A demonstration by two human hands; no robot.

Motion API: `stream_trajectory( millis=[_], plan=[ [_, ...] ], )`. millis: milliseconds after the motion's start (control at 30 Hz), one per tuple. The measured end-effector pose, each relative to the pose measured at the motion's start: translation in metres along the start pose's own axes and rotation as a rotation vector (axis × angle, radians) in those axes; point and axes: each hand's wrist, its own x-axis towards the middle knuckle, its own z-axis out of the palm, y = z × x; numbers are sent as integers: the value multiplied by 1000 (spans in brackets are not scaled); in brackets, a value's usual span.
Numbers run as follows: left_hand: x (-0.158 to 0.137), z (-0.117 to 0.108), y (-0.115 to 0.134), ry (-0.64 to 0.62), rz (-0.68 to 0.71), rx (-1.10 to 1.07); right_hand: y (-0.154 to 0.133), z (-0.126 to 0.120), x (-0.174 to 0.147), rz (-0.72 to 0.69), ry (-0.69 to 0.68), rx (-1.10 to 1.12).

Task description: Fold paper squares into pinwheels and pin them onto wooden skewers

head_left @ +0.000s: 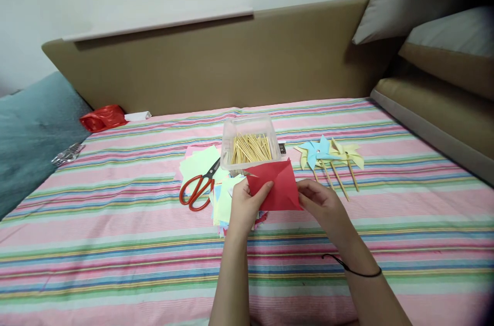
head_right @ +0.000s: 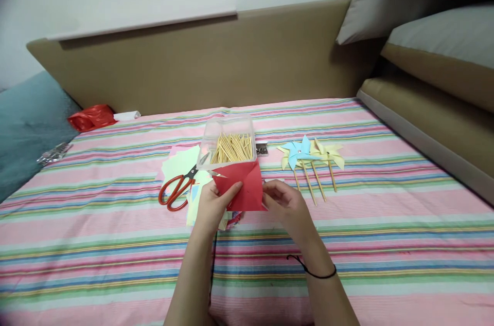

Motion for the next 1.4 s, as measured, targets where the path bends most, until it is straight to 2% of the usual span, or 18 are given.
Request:
stream_trajectory(
  millis=[133, 300, 433, 533, 633, 733, 800, 967, 1100, 1200, 1300, 1400],
  plan=[
    [1, 1, -4, -44, 17, 67, 1, 2, 1, 39, 78, 32],
    [3, -1, -10, -83, 20, 140, 3, -2, 3, 12, 137, 12],
    [4, -1, -13, -99, 37, 141, 3, -4, 3, 54, 120, -63],
    [5, 0, -11, -108, 27, 44, 4, -5, 4, 65, 142, -67],
    [6, -2, -6, -45, -8, -61, 5, -9, 5, 57, 195, -38],
    [7, -4, -1, 54, -11, -63, 6, -12, 6, 74, 251, -23],
    [5, -4, 1, 40, -29, -104, 5, -12, 6, 80, 271, -9],
    [1, 2, -1, -122, -69, -198, 4, -4, 5, 91, 186, 23],
    [3, 3, -9, -48, 3, -115, 6, 0, 5, 93, 163, 106],
    [5, 1, -11, 2, 16, -80, 6, -3, 5, 16, 128, 166],
    [5, 0, -10, 5, 18, -74, 6, -7, 6, -73, 61, 100],
    [5, 1, -9, -19, 24, -65, 6, -9, 5, -79, 26, 36]
  ],
)
